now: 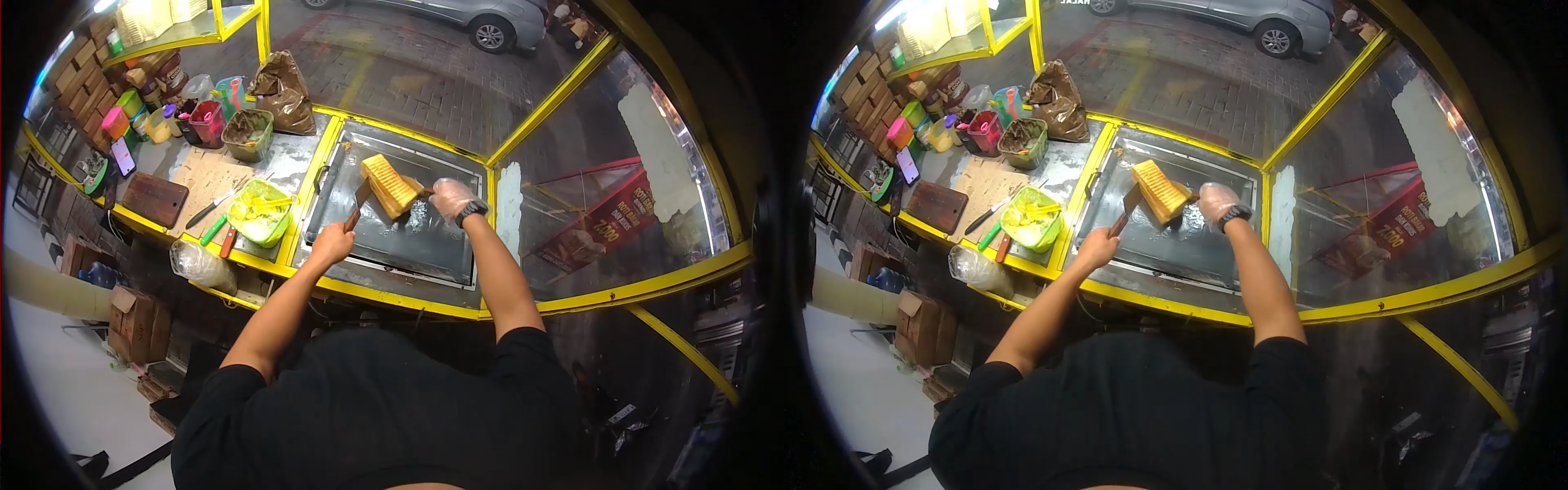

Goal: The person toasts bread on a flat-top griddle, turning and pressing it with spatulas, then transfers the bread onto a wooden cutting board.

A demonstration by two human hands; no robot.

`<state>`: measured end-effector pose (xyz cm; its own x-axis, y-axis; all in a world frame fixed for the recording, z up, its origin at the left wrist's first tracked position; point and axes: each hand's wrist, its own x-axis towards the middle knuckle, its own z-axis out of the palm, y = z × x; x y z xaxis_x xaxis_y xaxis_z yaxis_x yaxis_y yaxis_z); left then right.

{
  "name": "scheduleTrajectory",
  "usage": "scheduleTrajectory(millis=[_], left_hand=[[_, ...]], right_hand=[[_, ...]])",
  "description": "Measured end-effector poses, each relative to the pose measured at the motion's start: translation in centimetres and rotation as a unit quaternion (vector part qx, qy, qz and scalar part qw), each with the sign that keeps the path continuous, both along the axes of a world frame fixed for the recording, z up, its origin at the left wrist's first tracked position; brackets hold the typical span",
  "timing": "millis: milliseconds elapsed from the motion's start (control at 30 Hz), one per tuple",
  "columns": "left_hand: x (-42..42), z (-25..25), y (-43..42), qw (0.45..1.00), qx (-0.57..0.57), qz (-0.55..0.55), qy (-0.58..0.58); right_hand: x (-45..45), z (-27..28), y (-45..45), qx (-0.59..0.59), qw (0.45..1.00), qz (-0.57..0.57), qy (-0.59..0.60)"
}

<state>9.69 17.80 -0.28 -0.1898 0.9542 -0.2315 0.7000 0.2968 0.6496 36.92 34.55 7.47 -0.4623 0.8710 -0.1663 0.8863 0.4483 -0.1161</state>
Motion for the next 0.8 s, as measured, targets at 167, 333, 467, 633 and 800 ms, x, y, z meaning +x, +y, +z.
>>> scheduleTrajectory(millis=[167,333,467,633,800], left_hand=[[0.3,0.6,0.0,0.999,-0.01,-0.048,-0.006],[3.2,-1.5,-2.2,0.994,0.022,-0.102,-0.013],[5.2,-0.2,-5.8,0.994,0.001,-0.111,-0.02],[4.3,0.2,-9.2,0.995,0.025,-0.064,-0.071],[4.2,1.3,-9.4,0.998,-0.004,-0.045,-0.053]], right_hand=[[3.6,-3.9,-5.2,-0.043,0.978,-0.152,0.134],[1.6,-9.9,-10.1,0.052,0.949,-0.201,0.237],[-0.3,-11.4,-13.4,0.088,0.951,-0.196,0.222],[5.5,-9.7,-11.3,0.07,0.96,-0.173,0.209],[17.1,-11.8,-2.8,-0.045,0.993,-0.109,-0.025]])
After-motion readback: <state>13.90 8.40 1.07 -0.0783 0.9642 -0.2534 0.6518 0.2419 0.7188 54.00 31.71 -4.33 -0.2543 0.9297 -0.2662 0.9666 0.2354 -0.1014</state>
